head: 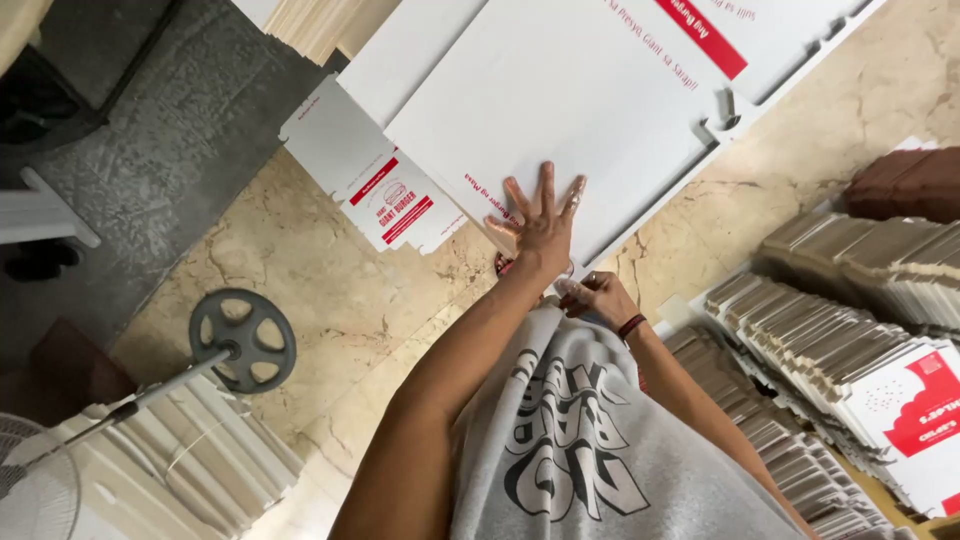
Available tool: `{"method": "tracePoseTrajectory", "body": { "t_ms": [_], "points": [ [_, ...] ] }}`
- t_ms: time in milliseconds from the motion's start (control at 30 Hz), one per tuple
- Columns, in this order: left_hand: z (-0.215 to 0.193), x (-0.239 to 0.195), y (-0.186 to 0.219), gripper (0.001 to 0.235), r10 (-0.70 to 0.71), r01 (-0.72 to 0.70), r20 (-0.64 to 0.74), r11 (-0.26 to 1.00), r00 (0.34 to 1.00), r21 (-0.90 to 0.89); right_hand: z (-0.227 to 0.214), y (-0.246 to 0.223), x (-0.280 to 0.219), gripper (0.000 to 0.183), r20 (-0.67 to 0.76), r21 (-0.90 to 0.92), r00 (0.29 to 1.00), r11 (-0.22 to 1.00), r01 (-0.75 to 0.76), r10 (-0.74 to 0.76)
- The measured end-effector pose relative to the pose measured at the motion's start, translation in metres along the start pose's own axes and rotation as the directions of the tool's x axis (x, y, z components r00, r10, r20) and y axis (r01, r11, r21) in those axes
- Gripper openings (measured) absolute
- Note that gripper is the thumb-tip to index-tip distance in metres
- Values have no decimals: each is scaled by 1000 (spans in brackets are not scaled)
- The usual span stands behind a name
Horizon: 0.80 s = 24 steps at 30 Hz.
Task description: The person organizes and removes waste materials from printed burger box sheets, handling stacks of folded and flat corrugated boards in a storage area.
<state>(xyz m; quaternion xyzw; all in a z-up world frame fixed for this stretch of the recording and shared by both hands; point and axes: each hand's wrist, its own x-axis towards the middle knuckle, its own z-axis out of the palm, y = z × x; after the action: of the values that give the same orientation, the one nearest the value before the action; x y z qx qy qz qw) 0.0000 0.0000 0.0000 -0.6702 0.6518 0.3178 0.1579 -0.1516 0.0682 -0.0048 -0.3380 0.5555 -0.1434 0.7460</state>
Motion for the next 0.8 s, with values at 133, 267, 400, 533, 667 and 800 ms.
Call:
{"method": "tracePoseTrajectory", "body": {
  "t_ms": [133, 267, 400, 533, 667, 800],
  "points": [
    [9, -12, 9, 122, -57, 57, -23, 998, 998, 3, -12, 14, 27, 39, 96, -235, 995, 972, 13, 10],
    [11, -20, 14, 114, -92, 94, -55, 995, 994, 33, -13, 49, 33, 38, -97, -403, 993, 915, 25, -70],
    [-21, -43, 27, 84, -154, 163, -194, 986, 969, 33, -19, 70, 53, 40, -146, -17, 985, 995, -98, 94],
    [-37, -34, 22, 100, -175, 169, -47, 980, 984, -105, -42, 87, 68, 38, -105, -30, 992, 997, -73, 70],
    [-45, -14, 16, 97, -106, 100, 96, 993, 990, 66, -52, 83, 80, 17, -2, 166, 976, 963, -212, 216],
    [-39, -2, 13, 118, -31, 7, 138, 986, 990, 167, -4, -10, 30, 53, -54, 54, 947, 948, -312, 315]
  ]
}}
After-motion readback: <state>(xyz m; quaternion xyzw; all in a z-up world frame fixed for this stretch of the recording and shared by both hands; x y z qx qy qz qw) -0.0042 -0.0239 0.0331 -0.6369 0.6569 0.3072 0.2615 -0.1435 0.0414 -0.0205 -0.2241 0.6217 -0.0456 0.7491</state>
